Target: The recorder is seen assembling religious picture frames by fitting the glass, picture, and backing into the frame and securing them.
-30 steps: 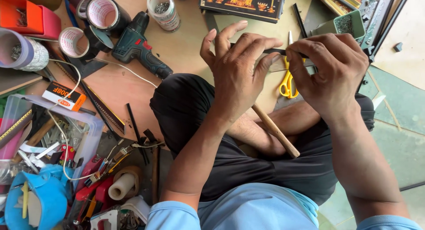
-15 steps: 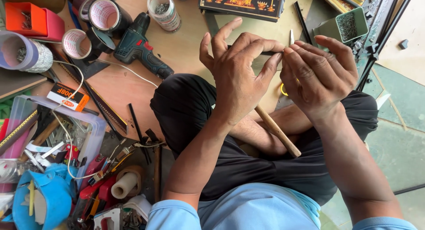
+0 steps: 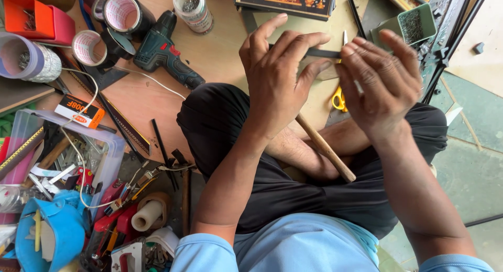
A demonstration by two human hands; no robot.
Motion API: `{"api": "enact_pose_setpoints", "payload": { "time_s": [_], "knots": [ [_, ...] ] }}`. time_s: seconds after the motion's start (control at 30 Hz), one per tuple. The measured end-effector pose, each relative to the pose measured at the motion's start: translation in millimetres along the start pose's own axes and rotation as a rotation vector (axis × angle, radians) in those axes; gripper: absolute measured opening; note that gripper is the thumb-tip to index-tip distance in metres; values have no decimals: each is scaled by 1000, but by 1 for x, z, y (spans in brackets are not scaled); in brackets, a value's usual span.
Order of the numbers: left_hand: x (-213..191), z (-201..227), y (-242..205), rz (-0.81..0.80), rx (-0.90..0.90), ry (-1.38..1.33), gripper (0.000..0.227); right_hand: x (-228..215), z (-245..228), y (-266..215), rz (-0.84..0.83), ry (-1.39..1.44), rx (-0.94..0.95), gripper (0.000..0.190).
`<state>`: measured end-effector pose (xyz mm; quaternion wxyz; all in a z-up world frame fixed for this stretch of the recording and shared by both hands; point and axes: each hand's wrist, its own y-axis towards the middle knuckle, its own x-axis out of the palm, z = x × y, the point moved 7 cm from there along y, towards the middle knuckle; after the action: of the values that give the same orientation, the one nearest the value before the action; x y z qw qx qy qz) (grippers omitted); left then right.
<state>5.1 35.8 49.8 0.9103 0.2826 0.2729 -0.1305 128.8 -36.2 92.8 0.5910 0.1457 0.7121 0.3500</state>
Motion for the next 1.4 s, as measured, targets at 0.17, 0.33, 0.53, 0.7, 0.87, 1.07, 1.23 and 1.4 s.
{"api": "enact_pose_setpoints", "payload": {
  "time_s": [0.17, 0.33, 0.53, 0.7, 0.87, 1.07, 1.23, 1.4],
  "knots": [
    [15, -21, 1, 37, 28, 106, 30, -11, 33, -32, 85, -42, 63, 14],
    [-49, -99, -1, 227, -113, -431, 22, 5, 114, -118, 289, 38, 262, 23],
    [-84, -183, -34, 537, -195, -1174, 28, 124, 130, -177, -426, 396, 663, 9],
    [-74, -177, -29, 585, -217, -1205, 34, 181, 107, -188, -749, 375, 477, 24],
    [-64, -124, -27, 481, -185, -502, 24, 202, 109, -191, -781, 361, 620, 31],
    [-16, -72, -15, 281, 12, -82, 23, 209, 102, -185, -724, 367, 643, 19],
    [-5, -53, -16, 251, 53, -8, 32, 203, 95, -188, -690, 299, 527, 16],
    [-2, -57, -17, 295, 42, -13, 30, 206, 106, -201, -702, 342, 550, 9]
  ]
}}
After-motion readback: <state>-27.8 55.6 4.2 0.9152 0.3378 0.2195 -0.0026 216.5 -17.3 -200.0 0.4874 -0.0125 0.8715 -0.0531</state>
